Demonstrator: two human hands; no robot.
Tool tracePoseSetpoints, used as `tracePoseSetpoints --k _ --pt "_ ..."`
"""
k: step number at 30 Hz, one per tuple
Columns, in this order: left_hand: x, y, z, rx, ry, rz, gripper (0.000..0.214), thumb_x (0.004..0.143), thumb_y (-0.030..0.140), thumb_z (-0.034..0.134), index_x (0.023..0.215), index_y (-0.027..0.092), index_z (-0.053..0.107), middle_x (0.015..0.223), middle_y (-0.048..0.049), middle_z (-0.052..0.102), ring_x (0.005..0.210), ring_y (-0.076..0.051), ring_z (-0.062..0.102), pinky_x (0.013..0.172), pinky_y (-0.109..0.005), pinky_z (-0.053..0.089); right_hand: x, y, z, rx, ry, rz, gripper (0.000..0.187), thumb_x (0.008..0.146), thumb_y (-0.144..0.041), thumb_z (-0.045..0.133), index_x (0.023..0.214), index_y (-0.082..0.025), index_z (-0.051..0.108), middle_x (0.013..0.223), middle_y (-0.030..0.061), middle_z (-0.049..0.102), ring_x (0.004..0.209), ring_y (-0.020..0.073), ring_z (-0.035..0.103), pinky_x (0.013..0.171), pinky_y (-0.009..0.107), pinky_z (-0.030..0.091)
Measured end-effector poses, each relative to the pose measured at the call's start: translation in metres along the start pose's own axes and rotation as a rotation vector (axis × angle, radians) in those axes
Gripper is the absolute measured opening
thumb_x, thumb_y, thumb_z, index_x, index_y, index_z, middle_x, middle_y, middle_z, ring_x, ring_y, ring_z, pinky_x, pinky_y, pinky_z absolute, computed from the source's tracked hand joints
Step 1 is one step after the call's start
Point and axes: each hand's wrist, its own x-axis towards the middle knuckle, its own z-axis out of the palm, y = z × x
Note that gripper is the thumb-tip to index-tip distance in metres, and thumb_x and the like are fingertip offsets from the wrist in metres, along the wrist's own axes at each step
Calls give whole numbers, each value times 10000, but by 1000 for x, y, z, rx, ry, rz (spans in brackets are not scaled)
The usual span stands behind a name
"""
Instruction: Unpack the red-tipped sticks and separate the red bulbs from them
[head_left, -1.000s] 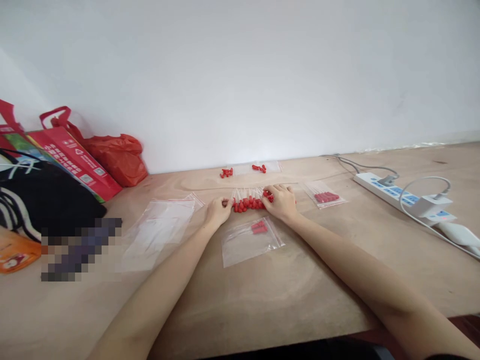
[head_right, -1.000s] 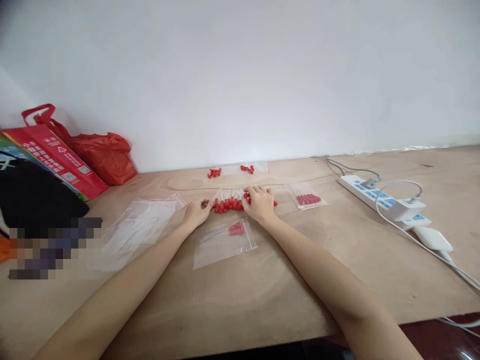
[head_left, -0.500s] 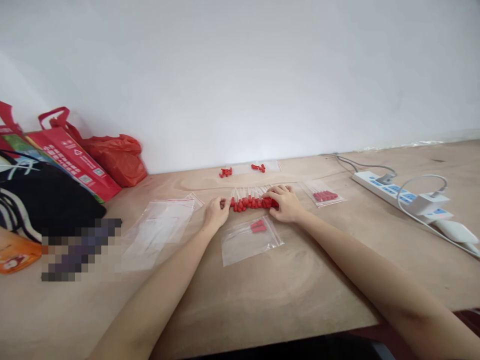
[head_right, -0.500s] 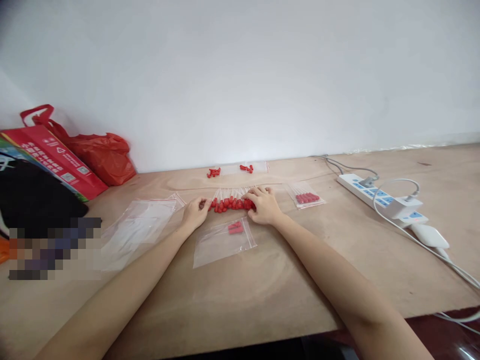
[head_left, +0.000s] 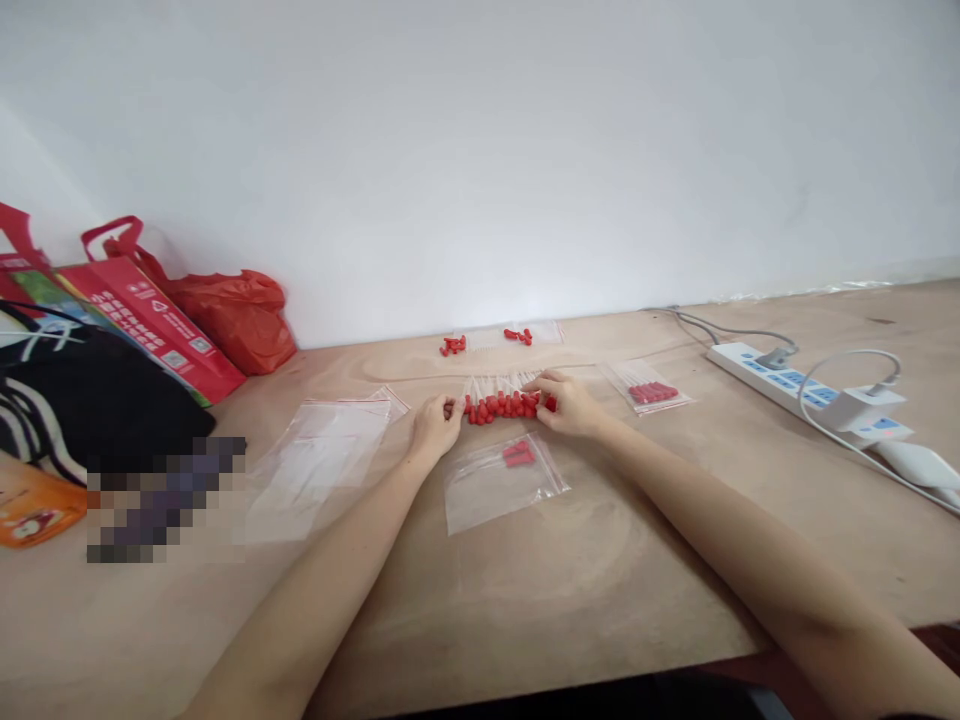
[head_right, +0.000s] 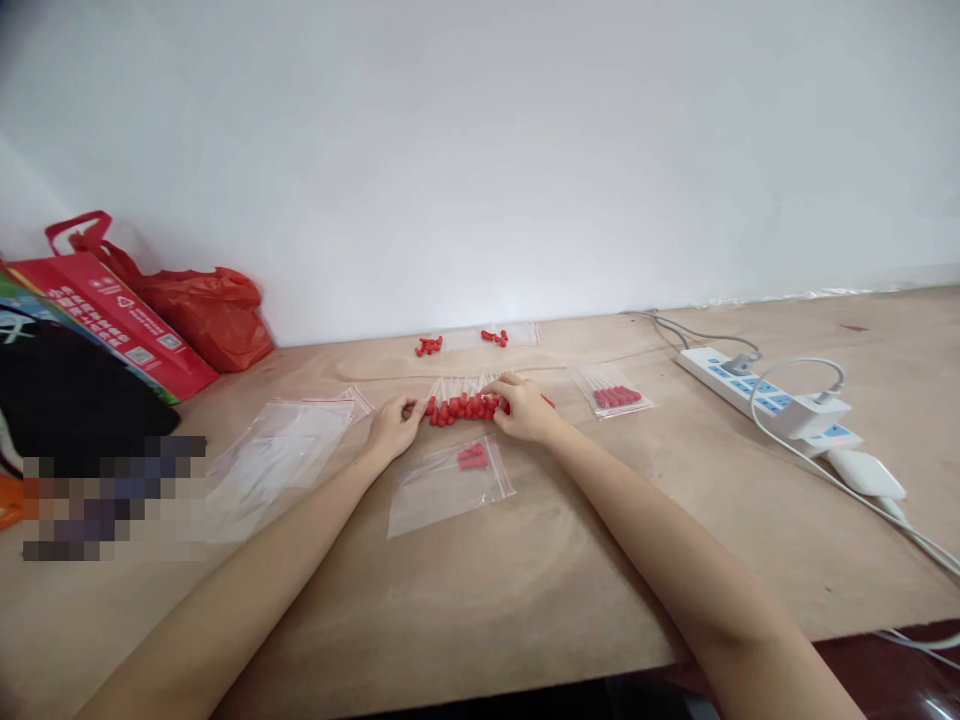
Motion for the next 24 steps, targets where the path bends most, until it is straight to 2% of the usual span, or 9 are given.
tracePoseSetpoints --k 3,9,12,15,16,19,22,24 --pt "-1 -1 0 -8 5 3 236 812 328 432 760 156 586 784 -65 640 732 -169 583 692 -279 432 1 -1 4 9 30 -2 277 677 -127 480 927 -168 593 881 44 543 673 111 533 683 248 414" --pt "1 -6 2 -31 19 26 220 803 329 450 761 156 578 762 -57 631 694 -164 579 664 -279 445 -10 -2 3 -77 164 58 246 695 -127 469 898 -185 596 847 40 585 822 163 544 798 318 345" --pt "-4 -3 -3 -34 72 36 208 803 316 450 820 148 572 822 -72 622 750 -176 576 715 -305 451 -27 -6 1 -70 222 106 180 720 -169 470 859 -182 584 777 26 591 736 149 539 755 315 336" --pt "-22 7 -12 -41 142 119 200 800 314 464 882 162 564 918 -77 604 901 -203 544 840 -354 414 -47 -12 -1 -21 167 102 124 680 -147 494 774 -180 568 704 1 581 633 121 510 706 297 336" --pt "-31 11 -16 -59 136 211 192 799 321 472 872 171 567 911 -69 605 920 -205 537 860 -362 406 -52 -13 -1 -6 136 104 113 663 -132 500 740 -181 566 691 -4 580 625 118 508 700 295 336" --pt "-61 25 -26 -155 -119 471 217 802 330 485 953 191 557 987 -54 594 968 -185 534 880 -338 413 -63 -18 -2 25 35 116 66 657 -144 540 665 -193 584 663 -7 586 651 129 518 696 298 335" --pt "-81 33 -30 -166 -331 498 360 792 334 502 1131 217 483 1167 -57 533 1062 -195 501 914 -349 402 -63 -23 0 52 -28 115 58 695 -254 598 717 -222 641 647 -3 588 658 138 511 675 294 335" --pt "-86 34 -31 -147 -406 465 428 790 335 503 1198 230 431 1230 -52 500 1109 -203 475 940 -367 382 -61 -28 2 66 -37 118 147 721 -338 603 819 -246 661 649 0 589 661 139 505 662 290 330"
